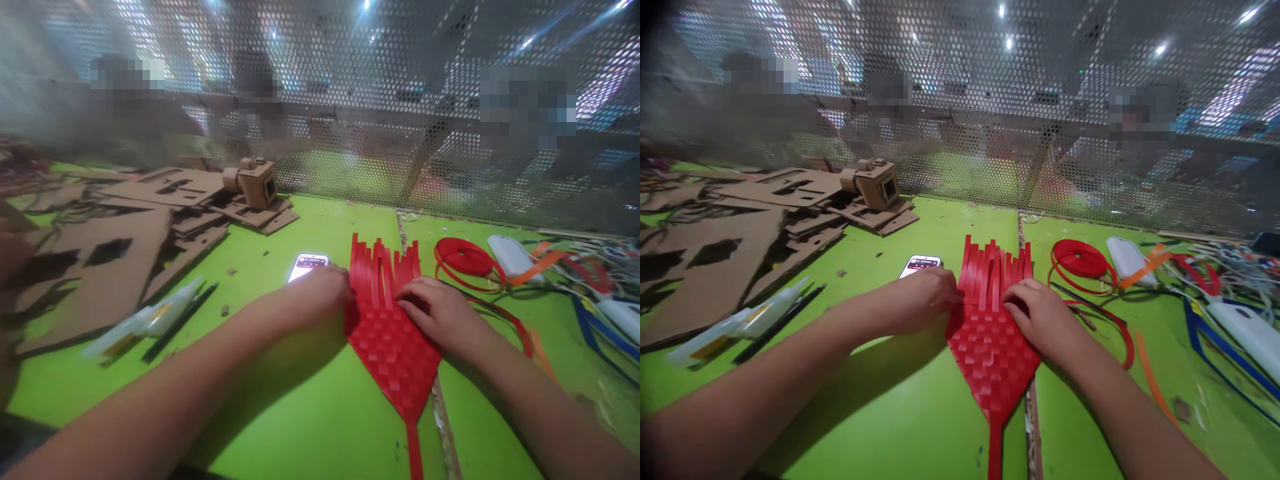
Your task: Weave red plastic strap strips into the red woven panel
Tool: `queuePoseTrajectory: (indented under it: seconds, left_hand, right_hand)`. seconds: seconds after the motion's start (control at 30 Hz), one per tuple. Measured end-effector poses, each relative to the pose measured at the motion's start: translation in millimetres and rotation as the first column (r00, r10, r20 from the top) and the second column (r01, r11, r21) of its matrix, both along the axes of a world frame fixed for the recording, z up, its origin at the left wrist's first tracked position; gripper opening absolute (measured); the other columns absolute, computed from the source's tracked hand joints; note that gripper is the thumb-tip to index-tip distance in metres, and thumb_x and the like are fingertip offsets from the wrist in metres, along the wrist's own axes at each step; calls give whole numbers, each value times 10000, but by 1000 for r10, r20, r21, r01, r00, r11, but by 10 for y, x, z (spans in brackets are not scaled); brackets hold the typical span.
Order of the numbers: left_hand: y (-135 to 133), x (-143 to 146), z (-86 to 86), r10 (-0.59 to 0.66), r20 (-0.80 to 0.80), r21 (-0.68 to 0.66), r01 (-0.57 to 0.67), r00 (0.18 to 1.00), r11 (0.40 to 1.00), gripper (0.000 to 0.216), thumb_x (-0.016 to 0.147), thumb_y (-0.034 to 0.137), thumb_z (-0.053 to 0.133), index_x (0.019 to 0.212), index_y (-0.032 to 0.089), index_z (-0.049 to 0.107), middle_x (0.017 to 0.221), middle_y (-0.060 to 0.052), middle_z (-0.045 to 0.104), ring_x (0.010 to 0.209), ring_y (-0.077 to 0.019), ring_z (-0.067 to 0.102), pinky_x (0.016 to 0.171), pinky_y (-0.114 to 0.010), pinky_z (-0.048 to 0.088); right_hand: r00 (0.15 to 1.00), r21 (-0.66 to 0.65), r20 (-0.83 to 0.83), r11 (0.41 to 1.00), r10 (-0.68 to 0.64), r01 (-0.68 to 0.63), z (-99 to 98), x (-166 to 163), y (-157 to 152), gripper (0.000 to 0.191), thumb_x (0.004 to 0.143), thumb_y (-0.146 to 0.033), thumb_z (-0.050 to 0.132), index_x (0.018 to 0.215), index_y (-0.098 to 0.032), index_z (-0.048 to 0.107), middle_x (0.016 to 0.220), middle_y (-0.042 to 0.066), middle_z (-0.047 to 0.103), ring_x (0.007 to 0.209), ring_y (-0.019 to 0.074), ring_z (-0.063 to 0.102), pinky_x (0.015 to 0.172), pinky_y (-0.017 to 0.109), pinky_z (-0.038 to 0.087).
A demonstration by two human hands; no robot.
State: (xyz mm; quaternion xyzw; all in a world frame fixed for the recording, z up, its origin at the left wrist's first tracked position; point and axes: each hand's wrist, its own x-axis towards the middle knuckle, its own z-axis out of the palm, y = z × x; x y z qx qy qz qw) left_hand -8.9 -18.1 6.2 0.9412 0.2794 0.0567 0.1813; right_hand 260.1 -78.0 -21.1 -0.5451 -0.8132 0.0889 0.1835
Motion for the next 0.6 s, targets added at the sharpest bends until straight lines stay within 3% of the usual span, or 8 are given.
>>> queuePoseTrajectory:
  seconds: [0.13, 0.3, 0.6]
  left_hand:
    - [33, 10, -68, 76, 9, -36, -76, 997, 996, 275, 942, 175, 562, 894, 223, 828, 892, -85, 730, 869, -207, 659, 802, -355, 547]
    - [53, 42, -117, 110, -22, -15, -110, 994, 994, 294, 932, 126, 554, 968, 224, 829, 942, -80, 740, 913, -201, 675, 860, -353, 557]
    - [49, 51, -89, 139, -46, 1, -139, 989, 990, 294, 936, 144, 553, 987, 244, 825, 1005, -60, 772, 938, -196, 696, 865, -335, 571]
  right_hand:
    - [999, -23, -32, 1000, 7, -8, 38, 89, 9, 159, 950, -236, 587, 997, -240, 739, 1009, 72, 753, 904, 238, 700, 819, 382, 544]
    - [993, -4, -60, 995, -102, 102, 106, 172, 2, 197, 964, -307, 582, 1034, -264, 761, 1021, 55, 776, 875, 245, 711, 769, 383, 548]
    - [997, -57, -79, 998, 2, -6, 36, 102, 8, 187, 968, -267, 585, 1046, -247, 754, 1055, 59, 773, 933, 228, 708, 860, 384, 553]
